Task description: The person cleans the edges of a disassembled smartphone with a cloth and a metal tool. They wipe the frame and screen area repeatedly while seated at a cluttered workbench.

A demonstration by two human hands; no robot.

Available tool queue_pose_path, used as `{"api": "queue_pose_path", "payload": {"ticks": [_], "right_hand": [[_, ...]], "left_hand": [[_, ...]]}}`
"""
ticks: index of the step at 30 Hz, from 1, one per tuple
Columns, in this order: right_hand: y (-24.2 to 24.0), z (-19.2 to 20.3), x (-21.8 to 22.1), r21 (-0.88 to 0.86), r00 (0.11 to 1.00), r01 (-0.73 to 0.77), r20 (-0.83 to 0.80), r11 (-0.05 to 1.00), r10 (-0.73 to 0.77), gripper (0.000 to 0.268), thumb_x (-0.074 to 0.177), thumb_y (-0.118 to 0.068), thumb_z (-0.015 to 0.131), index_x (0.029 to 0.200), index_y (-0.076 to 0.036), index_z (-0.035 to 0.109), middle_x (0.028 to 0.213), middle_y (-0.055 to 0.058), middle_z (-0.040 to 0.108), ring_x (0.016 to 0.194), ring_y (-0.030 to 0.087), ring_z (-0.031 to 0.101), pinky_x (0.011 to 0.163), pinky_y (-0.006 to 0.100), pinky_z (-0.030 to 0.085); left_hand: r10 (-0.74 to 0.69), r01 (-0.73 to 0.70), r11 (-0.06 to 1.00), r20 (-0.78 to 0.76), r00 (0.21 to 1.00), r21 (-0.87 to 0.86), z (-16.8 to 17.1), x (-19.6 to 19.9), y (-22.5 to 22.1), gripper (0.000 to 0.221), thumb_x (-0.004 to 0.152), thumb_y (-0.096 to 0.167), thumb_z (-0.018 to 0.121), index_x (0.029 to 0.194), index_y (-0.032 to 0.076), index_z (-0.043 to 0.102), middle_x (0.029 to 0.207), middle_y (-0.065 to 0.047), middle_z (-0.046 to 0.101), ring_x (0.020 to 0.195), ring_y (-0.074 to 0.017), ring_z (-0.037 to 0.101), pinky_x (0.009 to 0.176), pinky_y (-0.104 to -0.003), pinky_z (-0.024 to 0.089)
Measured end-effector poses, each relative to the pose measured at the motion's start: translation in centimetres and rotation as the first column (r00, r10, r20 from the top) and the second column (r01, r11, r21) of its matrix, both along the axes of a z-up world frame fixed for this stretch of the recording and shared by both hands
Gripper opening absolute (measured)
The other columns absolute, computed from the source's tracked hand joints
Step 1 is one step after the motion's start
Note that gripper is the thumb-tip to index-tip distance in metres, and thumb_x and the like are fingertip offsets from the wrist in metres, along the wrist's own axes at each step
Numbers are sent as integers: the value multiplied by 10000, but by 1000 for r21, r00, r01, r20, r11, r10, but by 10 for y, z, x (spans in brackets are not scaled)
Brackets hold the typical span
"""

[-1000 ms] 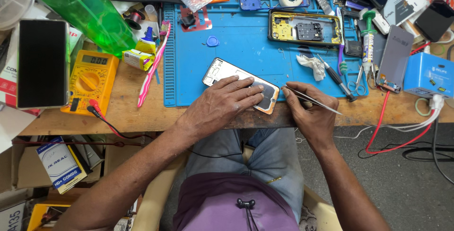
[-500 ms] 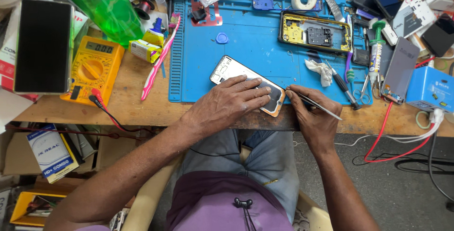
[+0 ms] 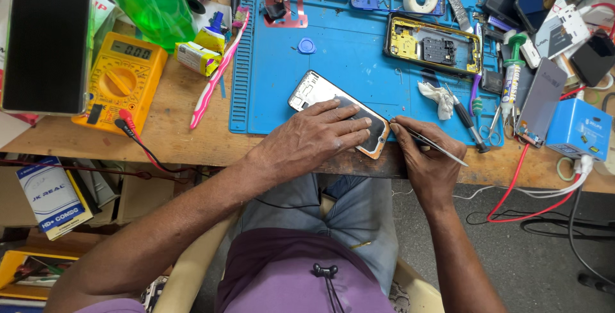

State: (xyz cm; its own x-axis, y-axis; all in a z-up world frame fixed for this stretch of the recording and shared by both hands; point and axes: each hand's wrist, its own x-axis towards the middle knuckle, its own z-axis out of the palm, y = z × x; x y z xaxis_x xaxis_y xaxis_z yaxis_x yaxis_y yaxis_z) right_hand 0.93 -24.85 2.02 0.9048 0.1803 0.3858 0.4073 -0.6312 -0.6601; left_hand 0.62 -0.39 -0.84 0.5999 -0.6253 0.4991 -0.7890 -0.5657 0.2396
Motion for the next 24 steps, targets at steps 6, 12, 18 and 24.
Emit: {"api": "queue_pose_path", "payload": {"ticks": [6, 12, 18, 24], "right_hand": [[9, 4, 7, -55, 998, -50, 33, 997, 52, 178, 961, -76, 791, 1132, -27, 783, 1066, 138, 786, 934, 175, 755, 838, 291, 598], [11, 6, 13, -65, 999, -33, -40, 997, 30, 174, 945, -82, 793, 1113, -36, 791, 1019, 129, 794, 860, 179, 757, 774, 307, 588], [6, 1, 12, -23, 999, -41, 6, 999, 41, 162, 974, -91, 780, 1124, -30, 784, 1040, 130, 784, 928, 180, 752, 847, 294, 599], [19, 1, 25, -93, 991, -128, 18, 987, 130, 163, 963, -89, 788, 1114, -29, 790, 1026, 135, 792, 901, 184, 763, 820, 304, 595]], "left_hand": [[-17, 17, 1000, 7, 1000, 12, -3, 3, -2, 355, 914, 144, 592, 1255, 88, 672, 1434, -54, 609, 1392, -262, 517, 1185, -429, 385], [-22, 22, 1000, 17, 1000, 5, -4, 2, -1, 390, 881, 144, 600, 1261, 88, 668, 1443, -56, 606, 1391, -264, 513, 1193, -423, 384], [-16, 16, 1000, 18, 1000, 1, -7, 2, -1, 377, 899, 130, 623, 1271, 82, 655, 1425, -62, 621, 1390, -261, 517, 1184, -424, 389], [-29, 29, 999, -9, 1000, -43, -4, 1, -1, 419, 862, 188, 630, 1263, 70, 654, 1396, -77, 630, 1367, -265, 522, 1159, -432, 390]]}}
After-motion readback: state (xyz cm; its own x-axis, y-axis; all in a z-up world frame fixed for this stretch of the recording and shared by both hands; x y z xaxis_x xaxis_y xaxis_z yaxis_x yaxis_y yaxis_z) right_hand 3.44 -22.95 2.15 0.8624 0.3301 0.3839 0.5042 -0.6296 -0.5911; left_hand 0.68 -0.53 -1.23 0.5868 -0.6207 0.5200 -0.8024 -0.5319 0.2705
